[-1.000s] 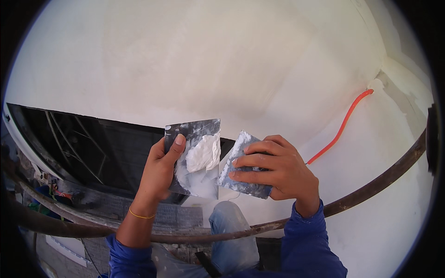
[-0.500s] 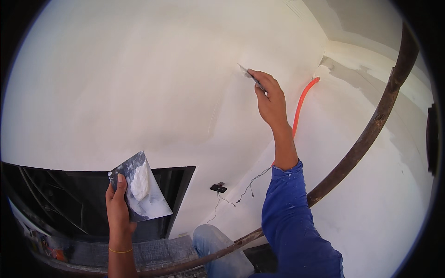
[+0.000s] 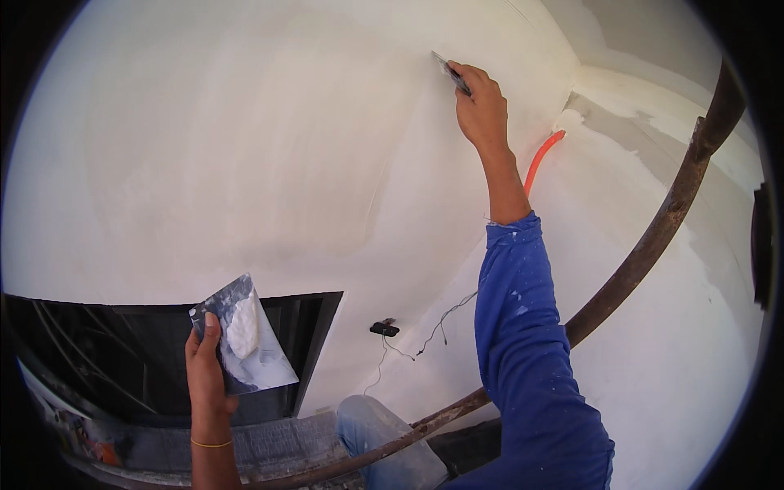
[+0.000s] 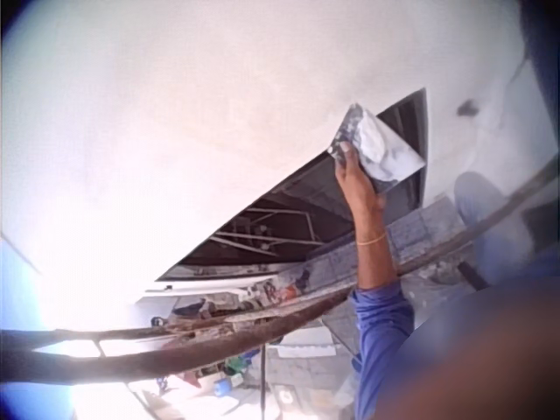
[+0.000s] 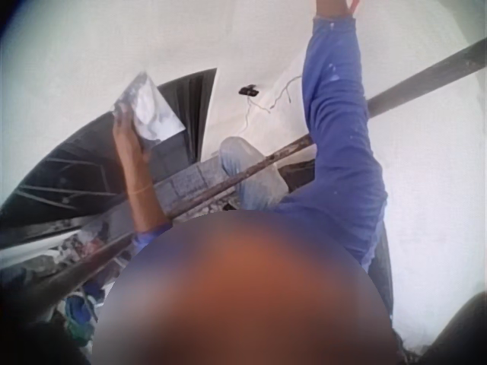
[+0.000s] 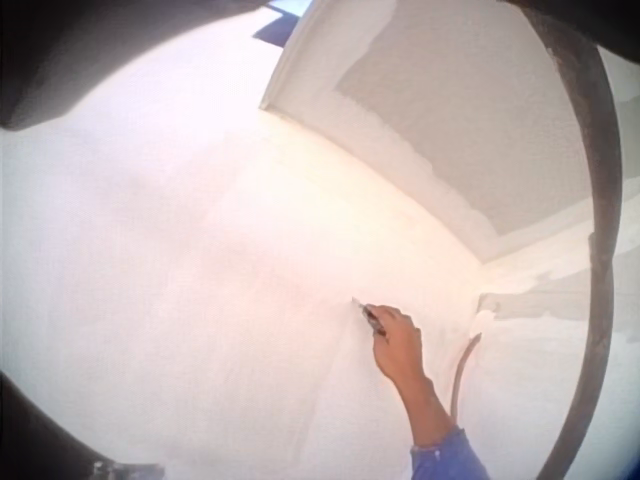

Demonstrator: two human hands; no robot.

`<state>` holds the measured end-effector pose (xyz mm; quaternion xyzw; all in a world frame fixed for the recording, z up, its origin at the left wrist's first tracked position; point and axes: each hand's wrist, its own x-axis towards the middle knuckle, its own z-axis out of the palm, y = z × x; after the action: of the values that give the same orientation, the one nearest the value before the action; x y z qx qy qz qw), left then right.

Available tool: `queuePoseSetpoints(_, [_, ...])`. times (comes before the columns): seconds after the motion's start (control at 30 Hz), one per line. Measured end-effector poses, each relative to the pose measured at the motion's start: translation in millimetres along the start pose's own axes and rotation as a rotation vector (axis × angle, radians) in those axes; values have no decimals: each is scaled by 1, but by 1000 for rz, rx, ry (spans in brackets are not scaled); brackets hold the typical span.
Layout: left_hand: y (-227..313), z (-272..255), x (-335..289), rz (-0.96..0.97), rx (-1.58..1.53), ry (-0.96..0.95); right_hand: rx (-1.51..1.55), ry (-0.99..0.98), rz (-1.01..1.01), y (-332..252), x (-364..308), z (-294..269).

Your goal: The person scoops white plaster from a hawk onto a trowel and applies it to a white wall surface while standing on scaffolding. The person repeatedly smooths the plaster over the wall and near a red conduit pipe.

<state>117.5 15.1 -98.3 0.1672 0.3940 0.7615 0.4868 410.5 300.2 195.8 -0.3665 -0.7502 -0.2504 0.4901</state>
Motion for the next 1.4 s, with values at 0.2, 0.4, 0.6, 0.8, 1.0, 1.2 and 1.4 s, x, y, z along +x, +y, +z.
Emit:
queuePoseSetpoints(0.2, [0,0,1,-22,26,33,-68,40,-107,8,-58,37])
queuePoseSetpoints(0.4, [1,1,-1,-7,50,43,-92,-8,-125,1,-179,87])
queuePoseSetpoints(0.6, [1,0,-3,-7,52,38,-58,-79,-190,20,-283,128])
queuePoseSetpoints(0.8, [-2,-8,4,-46,7,-17,-158,-239,-262,37,-354,133])
queuePoseSetpoints(1.0, [-21,-16,18,-228,-77,-125,328,-531,228,-30,-357,79])
queuePoseSetpoints(1.2, [-37,2,4,-483,-292,-266,1079,-561,-225,-156,-318,0])
queuePoseSetpoints(1.4, [-15,7,-3,-386,-381,-250,727,-661,-312,-146,-286,2])
